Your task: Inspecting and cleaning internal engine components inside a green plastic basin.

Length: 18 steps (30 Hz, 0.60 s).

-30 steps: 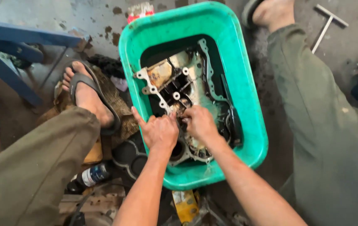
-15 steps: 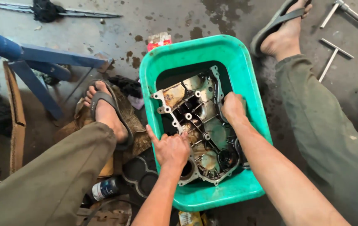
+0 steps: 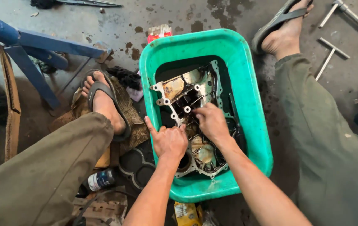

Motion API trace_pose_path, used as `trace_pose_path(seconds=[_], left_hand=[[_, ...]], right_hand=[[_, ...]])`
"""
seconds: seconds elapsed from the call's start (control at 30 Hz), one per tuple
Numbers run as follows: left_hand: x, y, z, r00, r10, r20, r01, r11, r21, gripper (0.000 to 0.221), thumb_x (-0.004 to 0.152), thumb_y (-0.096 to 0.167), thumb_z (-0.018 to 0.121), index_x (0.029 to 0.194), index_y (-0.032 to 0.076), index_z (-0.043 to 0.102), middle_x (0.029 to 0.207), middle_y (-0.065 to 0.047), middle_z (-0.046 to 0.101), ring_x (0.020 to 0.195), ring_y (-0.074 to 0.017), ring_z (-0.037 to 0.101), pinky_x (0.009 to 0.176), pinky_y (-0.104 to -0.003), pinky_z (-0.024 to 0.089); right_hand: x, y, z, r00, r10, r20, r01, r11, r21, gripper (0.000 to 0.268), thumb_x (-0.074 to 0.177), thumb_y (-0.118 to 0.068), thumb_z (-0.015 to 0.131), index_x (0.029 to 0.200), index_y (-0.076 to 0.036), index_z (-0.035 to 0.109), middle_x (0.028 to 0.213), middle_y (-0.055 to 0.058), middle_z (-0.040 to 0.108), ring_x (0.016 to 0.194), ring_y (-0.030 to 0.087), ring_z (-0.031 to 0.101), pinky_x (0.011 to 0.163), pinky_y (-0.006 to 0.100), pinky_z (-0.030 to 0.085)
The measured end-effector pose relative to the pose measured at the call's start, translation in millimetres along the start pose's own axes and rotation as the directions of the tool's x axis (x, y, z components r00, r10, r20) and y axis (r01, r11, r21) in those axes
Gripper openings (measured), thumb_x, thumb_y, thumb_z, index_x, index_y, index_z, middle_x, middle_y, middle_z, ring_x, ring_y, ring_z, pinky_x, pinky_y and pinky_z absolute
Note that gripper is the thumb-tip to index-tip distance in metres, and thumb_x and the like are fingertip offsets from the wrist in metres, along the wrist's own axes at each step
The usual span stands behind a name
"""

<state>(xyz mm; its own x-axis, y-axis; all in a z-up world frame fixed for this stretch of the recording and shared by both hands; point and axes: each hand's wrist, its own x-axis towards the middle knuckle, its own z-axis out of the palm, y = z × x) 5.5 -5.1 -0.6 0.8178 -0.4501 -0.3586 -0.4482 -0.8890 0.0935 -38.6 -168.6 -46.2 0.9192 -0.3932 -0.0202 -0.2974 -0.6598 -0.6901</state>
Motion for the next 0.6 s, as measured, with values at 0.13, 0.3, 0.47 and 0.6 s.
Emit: trace_pose_path(seconds=[0.13,0.3,0.47,0.6], left_hand=[[-5,0,3,1.0,0.002,0.002,-0.002,1.0,0.002,0.064,0.107,0.043,0.036,0.079,0.008,0.081,0.072,-0.01,0.074,0.089,-0.0285,0.071,0.122,-0.064,-0.005],[6,-1,2,1.0,-0.009,-0.025,0.009,1.0,-0.006,0.062,0.102,0.043,0.036,0.077,0.008,0.081,0.072,-0.011,0.075,0.088,-0.028,0.071,0.119,-0.066,-0.006],[0,2,6,1.0,0.003,0.028,-0.003,1.0,0.002,0.063,0.106,0.042,0.034,0.08,0.009,0.081,0.075,-0.009,0.076,0.09,-0.0284,0.071,0.122,-0.066,-0.006],[3,4,-1,1.0,0.0,-0.003,0.001,0.999,0.05,0.064,0.107,0.042,0.033,0.079,0.01,0.081,0.074,-0.009,0.076,0.091,-0.0288,0.071,0.122,-0.065,-0.005]], right_hand=[[-20,16,19,0.988,-0.151,-0.01,0.15,0.987,-0.058,0.016,0.085,0.0,0.069,0.096,-0.005,0.079,0.084,0.016,0.064,0.08,0.035,0.066,0.07,0.045,0.052],[-11,28,32,0.988,-0.151,-0.035,0.148,0.985,-0.085,0.018,0.084,0.004,0.066,0.093,-0.004,0.079,0.08,0.018,0.058,0.077,0.037,0.062,0.064,0.047,0.048],[1,25,39,0.979,-0.18,-0.099,0.176,0.983,-0.046,0.02,0.079,0.006,0.065,0.092,-0.002,0.077,0.083,0.018,0.06,0.082,0.038,0.063,0.07,0.047,0.049],[-10,20,24,0.975,-0.202,-0.087,0.202,0.979,-0.01,0.022,0.079,0.005,0.066,0.094,-0.004,0.079,0.087,0.018,0.061,0.084,0.038,0.064,0.071,0.046,0.051]])
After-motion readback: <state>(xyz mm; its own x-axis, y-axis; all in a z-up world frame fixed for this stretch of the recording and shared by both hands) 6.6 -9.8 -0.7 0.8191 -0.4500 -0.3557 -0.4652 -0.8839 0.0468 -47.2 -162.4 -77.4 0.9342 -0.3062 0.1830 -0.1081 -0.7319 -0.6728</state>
